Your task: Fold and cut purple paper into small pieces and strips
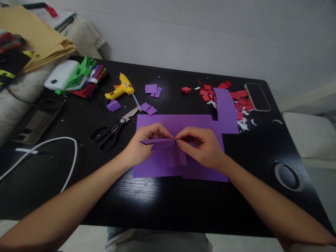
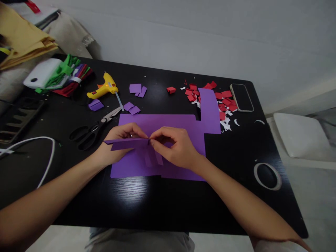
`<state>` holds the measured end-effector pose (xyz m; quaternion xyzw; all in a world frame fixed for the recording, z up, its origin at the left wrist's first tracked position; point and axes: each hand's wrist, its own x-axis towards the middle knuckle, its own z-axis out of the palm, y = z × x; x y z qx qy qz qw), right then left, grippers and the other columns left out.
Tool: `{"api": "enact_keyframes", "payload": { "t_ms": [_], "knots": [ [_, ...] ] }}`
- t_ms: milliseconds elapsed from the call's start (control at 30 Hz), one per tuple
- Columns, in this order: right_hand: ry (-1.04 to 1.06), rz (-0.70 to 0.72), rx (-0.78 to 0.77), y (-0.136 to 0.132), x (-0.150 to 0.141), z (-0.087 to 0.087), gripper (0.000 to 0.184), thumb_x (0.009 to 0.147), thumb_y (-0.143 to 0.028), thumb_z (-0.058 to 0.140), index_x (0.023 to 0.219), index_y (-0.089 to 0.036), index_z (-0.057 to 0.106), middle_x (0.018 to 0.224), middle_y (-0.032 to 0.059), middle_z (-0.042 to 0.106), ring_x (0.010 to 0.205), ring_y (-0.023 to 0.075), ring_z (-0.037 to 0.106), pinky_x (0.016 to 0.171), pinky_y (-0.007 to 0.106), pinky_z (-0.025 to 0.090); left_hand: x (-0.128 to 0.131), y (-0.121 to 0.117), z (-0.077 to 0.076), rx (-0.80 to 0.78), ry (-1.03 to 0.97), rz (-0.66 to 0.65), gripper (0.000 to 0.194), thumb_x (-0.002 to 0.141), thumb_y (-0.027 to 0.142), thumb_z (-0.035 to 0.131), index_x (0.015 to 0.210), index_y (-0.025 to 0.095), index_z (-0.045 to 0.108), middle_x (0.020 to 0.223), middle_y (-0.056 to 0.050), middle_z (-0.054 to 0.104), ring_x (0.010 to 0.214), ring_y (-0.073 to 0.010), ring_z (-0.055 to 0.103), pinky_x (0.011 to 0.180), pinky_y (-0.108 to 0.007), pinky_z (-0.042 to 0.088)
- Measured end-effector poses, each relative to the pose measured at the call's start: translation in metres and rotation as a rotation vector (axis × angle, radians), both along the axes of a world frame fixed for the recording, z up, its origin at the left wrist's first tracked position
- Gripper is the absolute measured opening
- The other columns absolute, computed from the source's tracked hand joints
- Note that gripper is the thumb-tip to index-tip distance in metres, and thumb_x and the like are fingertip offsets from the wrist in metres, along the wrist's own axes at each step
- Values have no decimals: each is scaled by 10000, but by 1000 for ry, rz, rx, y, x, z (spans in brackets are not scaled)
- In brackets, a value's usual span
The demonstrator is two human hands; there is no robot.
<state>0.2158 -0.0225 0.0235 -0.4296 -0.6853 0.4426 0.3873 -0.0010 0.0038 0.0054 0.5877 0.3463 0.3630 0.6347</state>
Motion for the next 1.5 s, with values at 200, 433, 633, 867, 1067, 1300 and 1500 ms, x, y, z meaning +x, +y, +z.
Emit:
{"api": "enact_keyframes", "payload": {
  "t_ms": [200, 433, 633, 867, 1067, 1300, 1500],
  "knots": [
    [-5, 17, 8, -1, 0, 1, 69, 907, -161, 678, 897, -180, 744, 837, 20, 732, 740, 125, 673, 694, 248, 561, -2, 1, -3, 40, -33, -23, 160, 831, 281, 834, 868, 166, 729, 805, -37, 764, 671, -122, 692, 624, -221, 543],
    [16, -14, -106, -2, -1, 1, 78, 930, -217, 667, 913, -194, 740, 821, 14, 730, 728, 129, 660, 673, 253, 544, 0, 0, -2, -34, -19, 19, 242, 787, 338, 873, 876, 163, 732, 800, -46, 770, 667, -141, 710, 611, -242, 567],
    [44, -6, -113, -8, -5, -8, 317, 805, -231, 808, 1104, -222, 699, 1059, 59, 752, 949, 210, 732, 857, 346, 611, 5, -4, 3, -9, 25, 140, 255, 737, 304, 883, 842, 166, 697, 770, -22, 749, 650, -131, 682, 610, -238, 549],
    [30, -204, -82, -12, -15, -11, 158, 938, -230, 669, 1072, -239, 754, 1063, 47, 792, 992, 203, 745, 876, 344, 605, 11, -12, 5, 61, 121, 201, 123, 815, 210, 768, 916, 167, 712, 779, -8, 724, 686, -115, 649, 647, -228, 512],
    [96, -226, -159, -6, -14, -8, 102, 899, -213, 704, 938, -242, 794, 948, 25, 799, 928, 209, 753, 858, 357, 613, 11, -9, 7, -37, 94, 135, 128, 825, 219, 725, 937, 159, 709, 781, -19, 723, 702, -133, 663, 641, -242, 505],
    [-3, -245, -103, -4, -12, -2, 156, 835, -173, 769, 958, -263, 806, 975, 20, 805, 938, 218, 750, 850, 362, 611, 11, -8, 3, -71, 76, 139, 156, 806, 212, 747, 943, 161, 696, 787, -10, 723, 705, -125, 669, 660, -241, 511],
    [0, -220, -93, -7, -12, 0, 162, 840, -201, 767, 994, -247, 791, 994, 34, 810, 934, 218, 756, 860, 369, 612, 12, -8, -3, -54, 36, 147, 203, 776, 151, 746, 970, 166, 688, 913, -40, 765, 826, -150, 721, 734, -259, 550]
  ]
}}
